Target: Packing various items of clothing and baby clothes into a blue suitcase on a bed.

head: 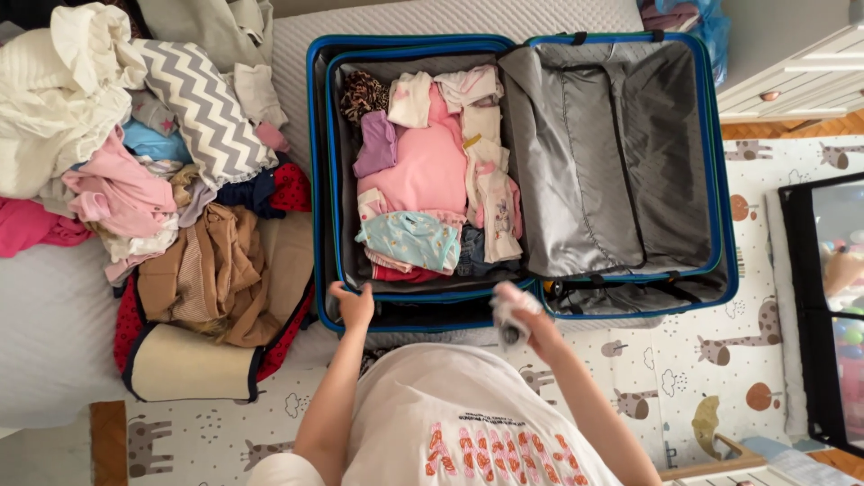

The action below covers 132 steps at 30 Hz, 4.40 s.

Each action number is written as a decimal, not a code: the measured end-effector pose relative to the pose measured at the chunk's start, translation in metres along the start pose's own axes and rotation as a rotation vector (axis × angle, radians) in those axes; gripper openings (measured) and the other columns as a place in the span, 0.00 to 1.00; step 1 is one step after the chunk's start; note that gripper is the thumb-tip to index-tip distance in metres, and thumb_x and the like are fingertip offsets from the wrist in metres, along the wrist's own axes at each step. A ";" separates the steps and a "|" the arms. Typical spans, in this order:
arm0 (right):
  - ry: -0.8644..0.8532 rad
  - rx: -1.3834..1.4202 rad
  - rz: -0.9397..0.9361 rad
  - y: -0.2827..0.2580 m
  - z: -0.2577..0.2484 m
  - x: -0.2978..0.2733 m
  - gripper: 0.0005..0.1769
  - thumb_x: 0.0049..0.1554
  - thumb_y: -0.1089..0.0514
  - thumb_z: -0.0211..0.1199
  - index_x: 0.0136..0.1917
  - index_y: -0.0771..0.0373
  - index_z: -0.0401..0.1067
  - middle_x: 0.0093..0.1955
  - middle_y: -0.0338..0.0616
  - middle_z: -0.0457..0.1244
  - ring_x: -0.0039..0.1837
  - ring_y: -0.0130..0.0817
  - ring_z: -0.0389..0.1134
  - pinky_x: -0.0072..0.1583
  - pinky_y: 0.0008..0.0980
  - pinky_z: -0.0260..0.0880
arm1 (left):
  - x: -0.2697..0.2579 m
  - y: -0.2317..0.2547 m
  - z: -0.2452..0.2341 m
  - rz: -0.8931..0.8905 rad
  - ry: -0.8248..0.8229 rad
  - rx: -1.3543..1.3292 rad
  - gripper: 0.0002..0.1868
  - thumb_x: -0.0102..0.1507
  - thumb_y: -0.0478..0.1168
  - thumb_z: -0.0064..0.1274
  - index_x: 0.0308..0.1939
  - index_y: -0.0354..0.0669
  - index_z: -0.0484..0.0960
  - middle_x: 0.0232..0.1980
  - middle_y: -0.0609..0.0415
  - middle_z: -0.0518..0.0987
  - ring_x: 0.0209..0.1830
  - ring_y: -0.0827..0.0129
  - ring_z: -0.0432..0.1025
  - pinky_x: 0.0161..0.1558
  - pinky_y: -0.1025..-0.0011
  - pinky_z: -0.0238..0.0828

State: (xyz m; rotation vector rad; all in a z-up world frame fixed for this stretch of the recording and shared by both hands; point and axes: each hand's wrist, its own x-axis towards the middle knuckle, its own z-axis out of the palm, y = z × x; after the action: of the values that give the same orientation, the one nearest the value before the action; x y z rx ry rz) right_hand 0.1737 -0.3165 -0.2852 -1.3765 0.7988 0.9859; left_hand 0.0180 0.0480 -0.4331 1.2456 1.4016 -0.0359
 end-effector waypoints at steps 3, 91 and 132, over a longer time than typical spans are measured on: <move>-0.191 -0.265 -0.099 0.047 -0.026 0.053 0.27 0.59 0.58 0.59 0.71 0.66 0.67 0.65 0.54 0.68 0.65 0.43 0.71 0.65 0.43 0.72 | 0.034 -0.017 -0.015 0.432 0.413 0.315 0.32 0.66 0.42 0.58 0.67 0.37 0.59 0.38 0.34 0.82 0.34 0.44 0.77 0.37 0.52 0.72; -0.635 -1.321 -1.231 0.078 0.513 -0.118 0.10 0.56 0.65 0.61 0.52 0.63 0.76 0.47 0.49 0.70 0.51 0.52 0.72 0.51 0.40 0.73 | 0.174 0.246 -0.383 1.164 0.229 0.593 0.27 0.62 0.33 0.51 0.67 0.42 0.70 0.60 0.42 0.74 0.59 0.47 0.72 0.54 0.51 0.70; -0.538 -0.051 -0.710 0.024 0.453 -0.050 0.21 0.57 0.66 0.55 0.64 0.70 0.68 0.59 0.46 0.69 0.59 0.37 0.72 0.59 0.37 0.72 | -0.014 0.157 -0.372 0.492 -0.642 0.595 0.43 0.56 0.68 0.58 0.61 0.38 0.76 0.54 0.37 0.81 0.53 0.48 0.77 0.54 0.58 0.74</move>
State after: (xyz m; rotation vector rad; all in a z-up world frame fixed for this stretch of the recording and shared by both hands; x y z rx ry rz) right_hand 0.0889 0.1274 -0.2207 -1.2135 -0.1266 0.7454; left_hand -0.1409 0.3485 -0.2149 1.8309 0.5089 -0.4975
